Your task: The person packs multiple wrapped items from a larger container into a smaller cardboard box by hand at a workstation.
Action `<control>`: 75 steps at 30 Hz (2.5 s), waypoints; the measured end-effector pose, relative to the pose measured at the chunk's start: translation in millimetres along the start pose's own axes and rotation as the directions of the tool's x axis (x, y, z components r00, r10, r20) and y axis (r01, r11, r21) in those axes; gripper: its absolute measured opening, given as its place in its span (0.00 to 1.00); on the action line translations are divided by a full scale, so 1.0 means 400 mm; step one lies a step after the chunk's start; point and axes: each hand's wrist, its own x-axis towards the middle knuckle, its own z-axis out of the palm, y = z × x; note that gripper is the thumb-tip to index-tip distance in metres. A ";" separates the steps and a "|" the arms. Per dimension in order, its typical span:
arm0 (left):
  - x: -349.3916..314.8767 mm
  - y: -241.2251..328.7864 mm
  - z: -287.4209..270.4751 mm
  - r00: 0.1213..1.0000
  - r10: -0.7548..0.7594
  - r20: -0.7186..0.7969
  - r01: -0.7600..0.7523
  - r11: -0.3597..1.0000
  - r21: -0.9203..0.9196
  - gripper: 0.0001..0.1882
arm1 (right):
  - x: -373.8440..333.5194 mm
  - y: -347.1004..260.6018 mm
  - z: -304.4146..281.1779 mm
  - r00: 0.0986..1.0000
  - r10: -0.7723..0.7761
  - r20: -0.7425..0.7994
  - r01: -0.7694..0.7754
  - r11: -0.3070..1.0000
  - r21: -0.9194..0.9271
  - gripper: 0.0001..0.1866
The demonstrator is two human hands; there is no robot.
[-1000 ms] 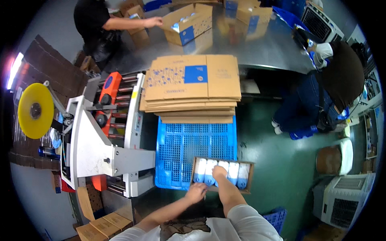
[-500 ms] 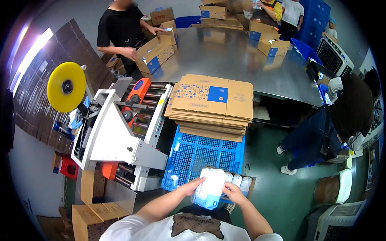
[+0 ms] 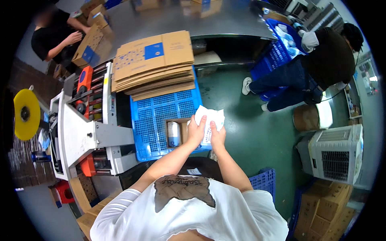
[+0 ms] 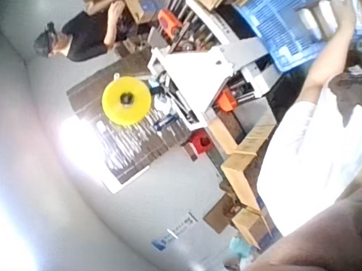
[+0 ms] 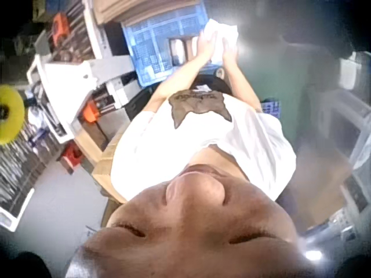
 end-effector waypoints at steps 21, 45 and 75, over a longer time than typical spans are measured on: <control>0.014 -0.506 -0.296 0.804 -0.535 0.258 -0.078 0.336 0.939 0.34 | 0.172 0.215 0.208 0.475 0.788 0.391 -0.411 0.591 -0.694 0.31; 0.142 -0.565 -0.248 0.697 -0.715 0.061 0.160 0.238 0.958 0.13 | 0.035 0.461 0.239 0.638 0.601 0.481 0.398 0.277 -0.874 0.13; -0.063 -0.097 -0.252 0.662 0.473 0.582 -0.745 0.500 0.442 0.06 | -0.044 0.115 0.089 0.460 0.361 0.811 -0.875 0.339 0.345 0.32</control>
